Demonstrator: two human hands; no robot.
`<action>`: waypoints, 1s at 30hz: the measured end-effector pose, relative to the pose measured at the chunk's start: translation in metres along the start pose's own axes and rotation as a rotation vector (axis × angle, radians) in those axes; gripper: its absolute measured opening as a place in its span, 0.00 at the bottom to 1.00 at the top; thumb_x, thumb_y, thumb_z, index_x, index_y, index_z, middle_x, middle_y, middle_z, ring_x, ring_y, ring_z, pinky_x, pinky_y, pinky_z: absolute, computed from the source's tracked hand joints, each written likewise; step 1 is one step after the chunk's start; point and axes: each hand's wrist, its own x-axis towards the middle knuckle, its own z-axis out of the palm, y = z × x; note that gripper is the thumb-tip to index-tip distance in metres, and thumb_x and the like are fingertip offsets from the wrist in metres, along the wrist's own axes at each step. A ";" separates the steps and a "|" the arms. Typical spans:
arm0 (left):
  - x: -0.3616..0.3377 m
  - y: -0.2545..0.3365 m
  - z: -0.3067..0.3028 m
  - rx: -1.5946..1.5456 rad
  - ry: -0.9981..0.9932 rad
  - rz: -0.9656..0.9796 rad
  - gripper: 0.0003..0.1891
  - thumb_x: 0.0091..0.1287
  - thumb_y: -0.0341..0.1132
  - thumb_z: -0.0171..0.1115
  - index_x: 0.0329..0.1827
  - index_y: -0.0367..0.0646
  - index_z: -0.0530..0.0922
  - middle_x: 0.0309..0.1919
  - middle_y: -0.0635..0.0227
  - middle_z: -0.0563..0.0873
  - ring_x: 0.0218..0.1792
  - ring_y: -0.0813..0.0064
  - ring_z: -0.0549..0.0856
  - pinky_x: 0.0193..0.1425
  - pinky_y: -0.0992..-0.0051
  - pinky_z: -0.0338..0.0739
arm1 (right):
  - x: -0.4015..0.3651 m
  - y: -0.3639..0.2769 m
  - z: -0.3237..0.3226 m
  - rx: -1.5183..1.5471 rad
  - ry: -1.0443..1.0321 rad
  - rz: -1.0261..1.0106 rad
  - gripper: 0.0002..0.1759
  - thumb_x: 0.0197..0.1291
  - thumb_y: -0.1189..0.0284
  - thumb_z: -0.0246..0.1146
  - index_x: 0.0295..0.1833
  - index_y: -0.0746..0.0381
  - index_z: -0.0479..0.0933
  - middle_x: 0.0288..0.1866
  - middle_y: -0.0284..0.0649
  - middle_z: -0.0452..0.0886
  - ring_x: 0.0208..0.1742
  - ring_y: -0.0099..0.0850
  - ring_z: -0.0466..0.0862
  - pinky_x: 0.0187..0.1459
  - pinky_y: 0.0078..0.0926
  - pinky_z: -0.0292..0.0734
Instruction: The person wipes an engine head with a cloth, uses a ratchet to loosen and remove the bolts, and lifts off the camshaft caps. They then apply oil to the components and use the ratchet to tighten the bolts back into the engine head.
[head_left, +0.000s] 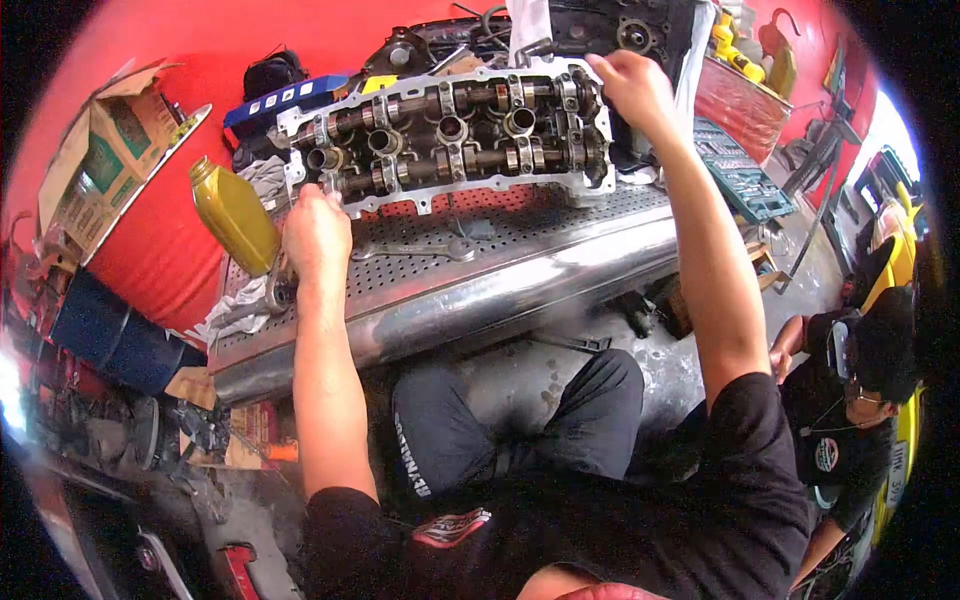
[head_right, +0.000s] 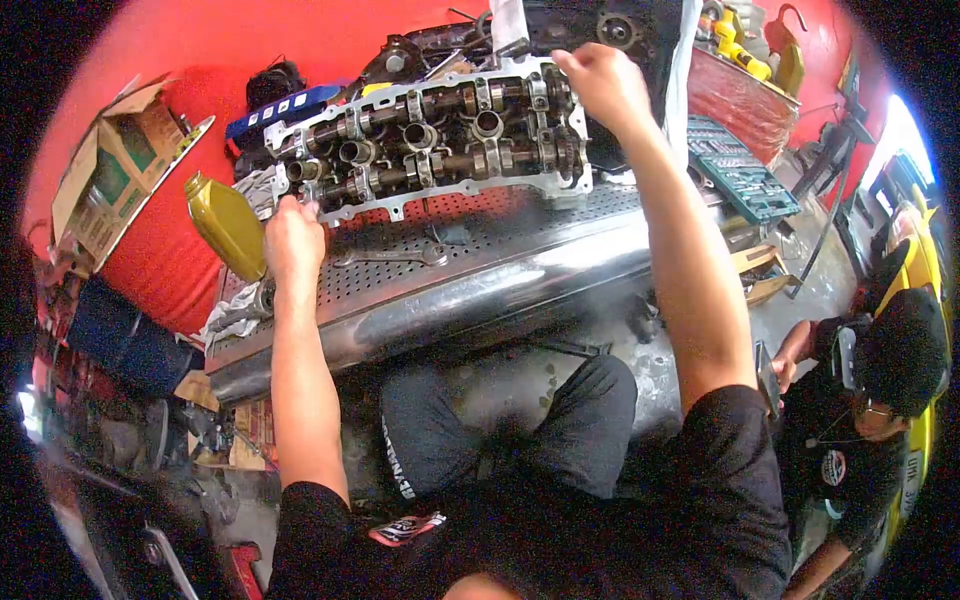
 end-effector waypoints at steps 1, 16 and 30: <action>0.001 -0.002 0.002 -0.023 -0.002 0.022 0.13 0.68 0.39 0.64 0.37 0.35 0.78 0.31 0.46 0.86 0.37 0.45 0.87 0.43 0.51 0.79 | 0.007 0.002 0.007 -0.042 -0.082 0.023 0.21 0.60 0.52 0.67 0.40 0.61 0.85 0.35 0.47 0.87 0.41 0.45 0.87 0.47 0.38 0.80; 0.028 -0.002 0.002 -0.112 0.069 -0.026 0.17 0.69 0.47 0.63 0.35 0.40 0.80 0.29 0.49 0.87 0.36 0.45 0.86 0.41 0.50 0.78 | -0.002 0.006 0.017 0.109 -0.052 0.022 0.16 0.55 0.60 0.71 0.36 0.63 0.84 0.32 0.46 0.86 0.37 0.38 0.87 0.44 0.34 0.79; 0.021 -0.013 0.038 -0.258 0.341 -0.023 0.15 0.59 0.41 0.73 0.32 0.37 0.81 0.28 0.58 0.86 0.30 0.56 0.85 0.39 0.60 0.78 | -0.009 0.006 0.021 -0.017 0.013 -0.030 0.19 0.56 0.56 0.69 0.36 0.63 0.84 0.31 0.47 0.86 0.36 0.44 0.87 0.44 0.37 0.80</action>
